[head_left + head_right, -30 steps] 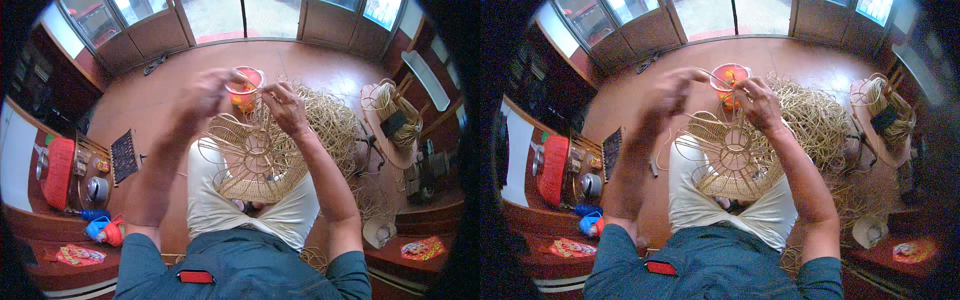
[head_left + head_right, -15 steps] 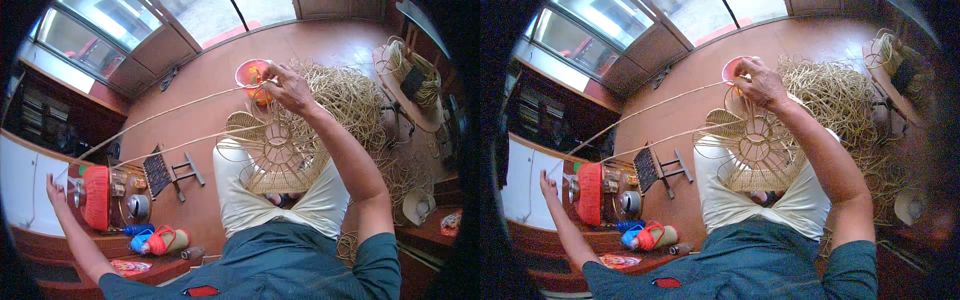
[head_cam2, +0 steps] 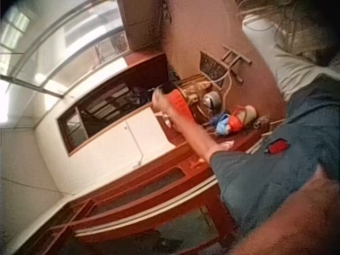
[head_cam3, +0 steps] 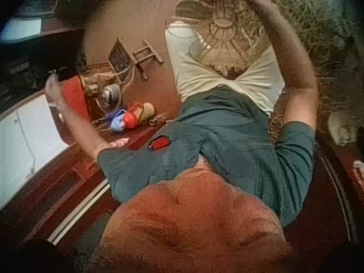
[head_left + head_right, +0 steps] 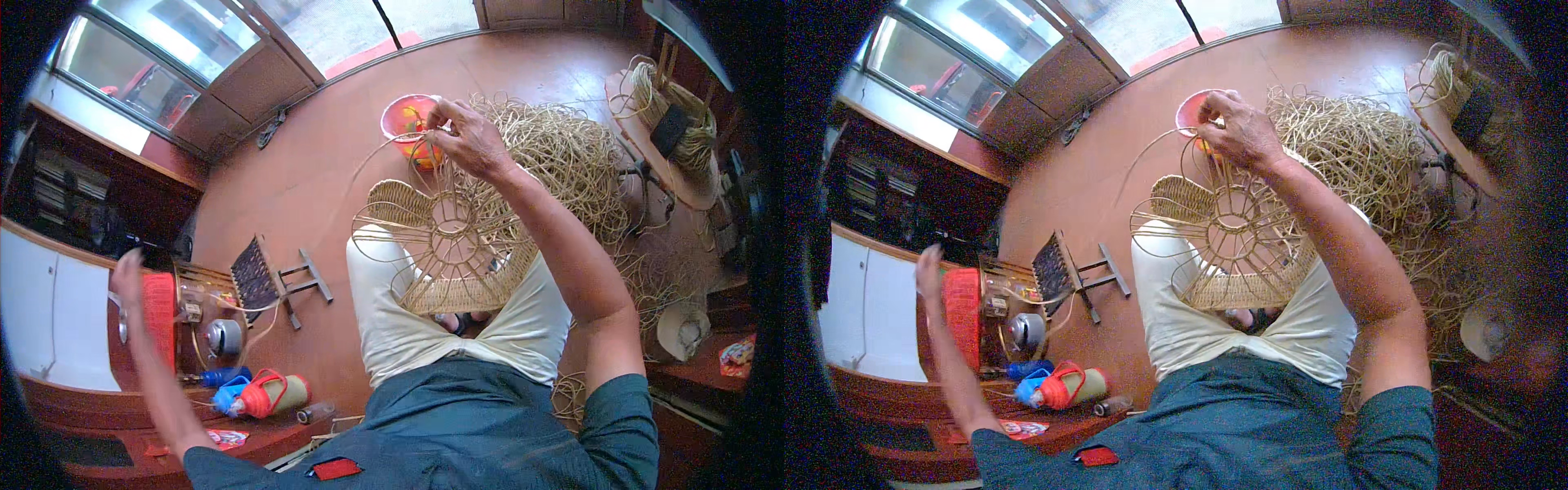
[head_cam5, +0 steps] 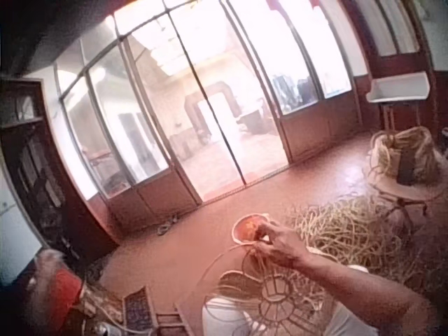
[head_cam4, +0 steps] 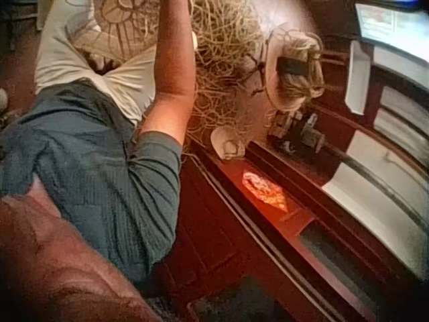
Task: Weaving a natural fiber basket from long strips of material.
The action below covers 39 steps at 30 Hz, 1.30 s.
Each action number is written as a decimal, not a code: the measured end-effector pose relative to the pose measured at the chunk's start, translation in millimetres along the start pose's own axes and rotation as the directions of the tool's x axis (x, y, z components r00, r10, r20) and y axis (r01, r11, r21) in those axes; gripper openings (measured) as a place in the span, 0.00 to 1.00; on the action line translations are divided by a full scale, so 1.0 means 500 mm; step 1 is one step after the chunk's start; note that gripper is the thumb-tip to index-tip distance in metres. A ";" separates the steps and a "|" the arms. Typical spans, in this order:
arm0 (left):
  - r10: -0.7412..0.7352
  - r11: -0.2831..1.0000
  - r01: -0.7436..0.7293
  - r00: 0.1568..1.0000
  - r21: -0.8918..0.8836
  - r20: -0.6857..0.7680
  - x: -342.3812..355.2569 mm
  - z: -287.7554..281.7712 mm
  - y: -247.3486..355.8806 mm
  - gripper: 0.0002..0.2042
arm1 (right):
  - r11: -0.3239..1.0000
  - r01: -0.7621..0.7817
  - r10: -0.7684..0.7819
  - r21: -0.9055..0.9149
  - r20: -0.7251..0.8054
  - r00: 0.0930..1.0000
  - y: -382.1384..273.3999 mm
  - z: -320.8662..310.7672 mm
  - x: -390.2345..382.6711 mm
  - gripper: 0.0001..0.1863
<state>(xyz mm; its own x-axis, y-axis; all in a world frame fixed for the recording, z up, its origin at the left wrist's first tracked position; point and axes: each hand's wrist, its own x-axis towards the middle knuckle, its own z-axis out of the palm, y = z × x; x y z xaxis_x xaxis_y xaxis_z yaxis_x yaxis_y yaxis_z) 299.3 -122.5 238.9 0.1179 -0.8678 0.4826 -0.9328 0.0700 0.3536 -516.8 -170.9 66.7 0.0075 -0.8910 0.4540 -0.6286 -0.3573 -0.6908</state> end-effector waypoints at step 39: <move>0.393 0.828 0.528 -0.310 -0.187 0.866 -0.130 0.843 0.905 0.10 | 0.849 -0.287 0.322 0.443 -0.003 0.947 -0.093 0.055 -0.355 0.17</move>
<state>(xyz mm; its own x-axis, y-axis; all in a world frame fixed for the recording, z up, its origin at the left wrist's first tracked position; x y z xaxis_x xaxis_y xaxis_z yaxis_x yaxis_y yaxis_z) -274.0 -241.7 29.9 -0.6981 -0.1290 -0.7043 -0.6468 -0.3082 0.6976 -467.4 -3.8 2.9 -0.1972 -0.9578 0.2091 -0.1912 -0.1716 -0.9664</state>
